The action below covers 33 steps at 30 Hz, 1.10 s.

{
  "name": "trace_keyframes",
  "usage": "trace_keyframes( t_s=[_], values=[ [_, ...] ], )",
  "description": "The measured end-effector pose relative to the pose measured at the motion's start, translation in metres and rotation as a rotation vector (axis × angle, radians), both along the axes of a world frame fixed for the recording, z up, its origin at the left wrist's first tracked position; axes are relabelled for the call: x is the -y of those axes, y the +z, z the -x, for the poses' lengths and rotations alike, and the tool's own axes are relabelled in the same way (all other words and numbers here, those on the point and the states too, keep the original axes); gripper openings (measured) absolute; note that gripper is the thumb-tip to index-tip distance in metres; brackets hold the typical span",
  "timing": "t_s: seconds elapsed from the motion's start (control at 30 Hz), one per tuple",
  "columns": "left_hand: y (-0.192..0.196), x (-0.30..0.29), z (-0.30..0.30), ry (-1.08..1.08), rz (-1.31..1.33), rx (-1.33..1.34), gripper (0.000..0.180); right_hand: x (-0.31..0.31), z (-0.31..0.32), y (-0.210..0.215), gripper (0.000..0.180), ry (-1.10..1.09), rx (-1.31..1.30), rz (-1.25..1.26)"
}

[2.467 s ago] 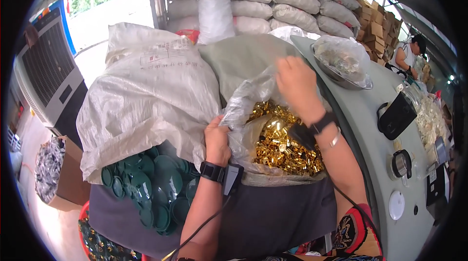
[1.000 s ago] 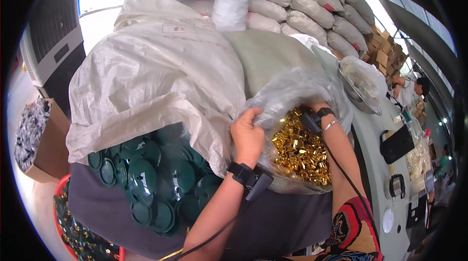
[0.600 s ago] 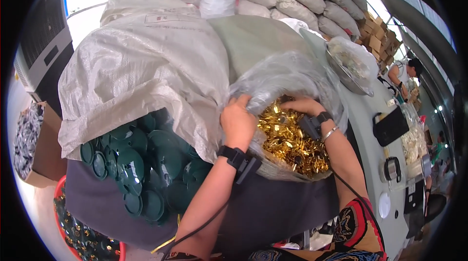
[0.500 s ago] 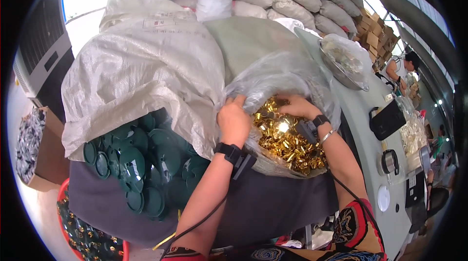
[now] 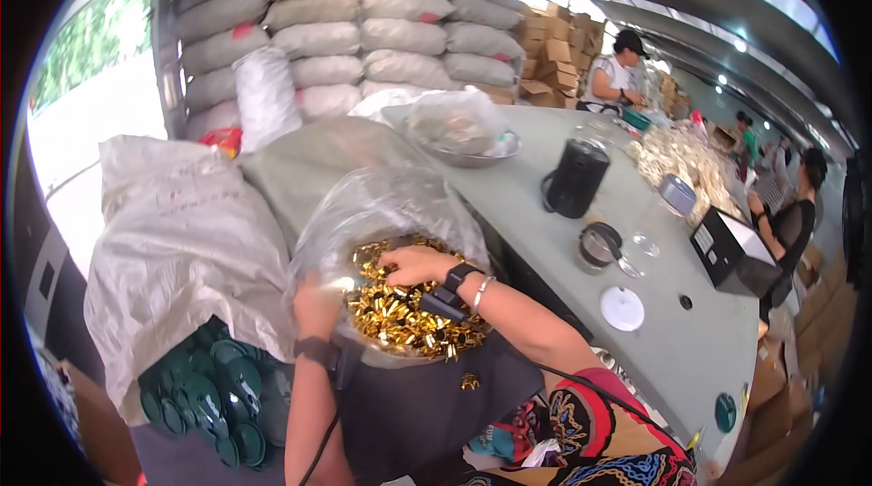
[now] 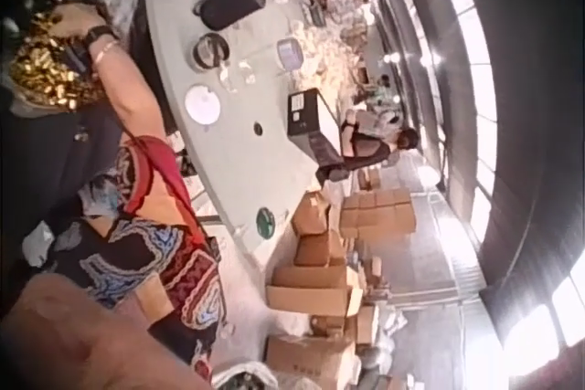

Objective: The person picks up a green plastic base and a gold decorative piece, fits the gold piece into the center of the base, and places the completed assembly into a red basin, repeating this process throughout the video.

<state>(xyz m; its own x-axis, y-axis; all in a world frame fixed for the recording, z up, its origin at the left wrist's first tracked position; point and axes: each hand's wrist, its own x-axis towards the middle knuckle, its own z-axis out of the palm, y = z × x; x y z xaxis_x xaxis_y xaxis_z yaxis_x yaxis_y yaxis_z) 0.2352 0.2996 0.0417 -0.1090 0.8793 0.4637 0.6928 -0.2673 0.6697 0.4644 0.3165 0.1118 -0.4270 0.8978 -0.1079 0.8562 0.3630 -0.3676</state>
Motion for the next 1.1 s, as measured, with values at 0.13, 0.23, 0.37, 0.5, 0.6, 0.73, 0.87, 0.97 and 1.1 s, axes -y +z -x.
trace_keyframes(
  t_s=[0.13,0.23,0.37,0.5,0.6,0.73,0.87,0.97,1.1],
  values=[
    [0.019,0.019,-0.004,0.028,0.008,-0.114,0.048,0.014,-0.001,-0.003,0.056,0.034,-0.006,-0.039],
    [0.038,0.055,-0.001,0.039,0.059,-0.199,0.049,0.018,-0.001,-0.014,0.051,0.035,0.049,-0.158],
    [0.068,0.130,-0.009,-0.211,-0.272,-0.233,0.041,0.023,-0.012,-0.020,0.061,0.076,-0.050,-0.232],
    [0.056,0.217,-0.042,-0.719,-0.190,-0.300,0.039,0.049,-0.013,-0.012,0.048,0.060,-0.166,-0.559],
    [0.038,0.251,-0.058,-0.830,-0.054,-0.569,0.041,0.086,-0.006,-0.011,0.032,-0.039,-0.194,-0.690],
    [0.029,0.252,-0.055,-0.755,-0.003,-0.760,0.043,0.162,-0.013,-0.028,0.049,-0.345,-0.134,-0.726],
    [0.022,0.240,-0.038,-0.662,0.087,-0.714,0.046,0.206,-0.015,-0.051,0.061,-0.455,-0.057,-0.526],
    [0.008,0.236,-0.027,-0.608,0.107,-0.671,0.047,0.217,0.002,-0.070,0.064,-0.371,-0.048,-0.580],
    [-0.005,0.237,-0.017,-0.544,0.104,-0.654,0.049,0.227,0.035,-0.084,0.063,-0.242,-0.236,-0.565]
  ],
)
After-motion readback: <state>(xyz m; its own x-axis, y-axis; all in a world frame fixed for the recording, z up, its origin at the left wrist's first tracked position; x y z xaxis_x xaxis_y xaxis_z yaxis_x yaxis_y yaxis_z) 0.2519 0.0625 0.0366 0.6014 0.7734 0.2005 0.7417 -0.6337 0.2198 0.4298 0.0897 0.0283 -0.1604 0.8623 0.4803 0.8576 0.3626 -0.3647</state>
